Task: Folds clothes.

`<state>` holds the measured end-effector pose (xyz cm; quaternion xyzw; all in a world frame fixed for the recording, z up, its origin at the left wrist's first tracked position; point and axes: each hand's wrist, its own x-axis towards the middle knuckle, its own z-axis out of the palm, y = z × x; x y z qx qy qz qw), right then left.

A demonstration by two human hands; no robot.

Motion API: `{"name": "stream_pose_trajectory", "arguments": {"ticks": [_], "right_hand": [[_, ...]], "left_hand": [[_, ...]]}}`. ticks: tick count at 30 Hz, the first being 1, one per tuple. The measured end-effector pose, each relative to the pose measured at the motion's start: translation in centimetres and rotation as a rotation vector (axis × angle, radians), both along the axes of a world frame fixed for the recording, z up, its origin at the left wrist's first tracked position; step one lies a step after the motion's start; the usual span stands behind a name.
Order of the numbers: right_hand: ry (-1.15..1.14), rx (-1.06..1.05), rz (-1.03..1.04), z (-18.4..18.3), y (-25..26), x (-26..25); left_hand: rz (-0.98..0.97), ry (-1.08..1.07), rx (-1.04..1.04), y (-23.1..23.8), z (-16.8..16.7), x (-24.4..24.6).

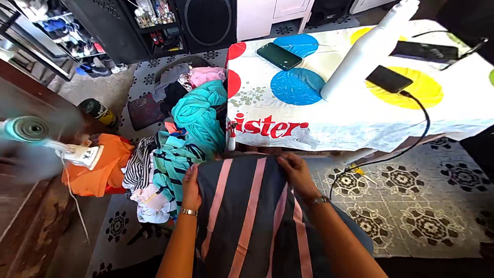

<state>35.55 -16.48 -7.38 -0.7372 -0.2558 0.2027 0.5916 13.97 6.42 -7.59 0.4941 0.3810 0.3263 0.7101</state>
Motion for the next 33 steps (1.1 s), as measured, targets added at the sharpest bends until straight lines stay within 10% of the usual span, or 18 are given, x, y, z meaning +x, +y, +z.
{"name": "stream_pose_trajectory", "arguments": {"ticks": [6, 13, 18, 28, 33], "right_hand": [[-0.321, -0.641, 0.024, -2.5, -1.1, -3.5], [-0.323, -0.565, 0.348, -4.8, -2.4, -14.1], [-0.439, -0.325, 0.362, -2.6, -1.6, -15.2], [-0.741, -0.041, 0.806, 4.9, 8.7, -26.4], [-0.834, 0.094, 1.054, 5.2, 13.1, -35.8]], "left_hand": [[-0.407, 0.651, 0.210, -0.8, -5.3, -5.1], [-0.744, 0.631, -0.103, -10.3, -5.4, -17.3], [-0.602, 0.583, -0.175, -8.4, -4.9, -23.4], [-0.048, 0.432, 0.339, 1.7, 14.6, -38.1], [0.190, 0.655, 0.360, 7.4, 16.3, -46.9]]}}
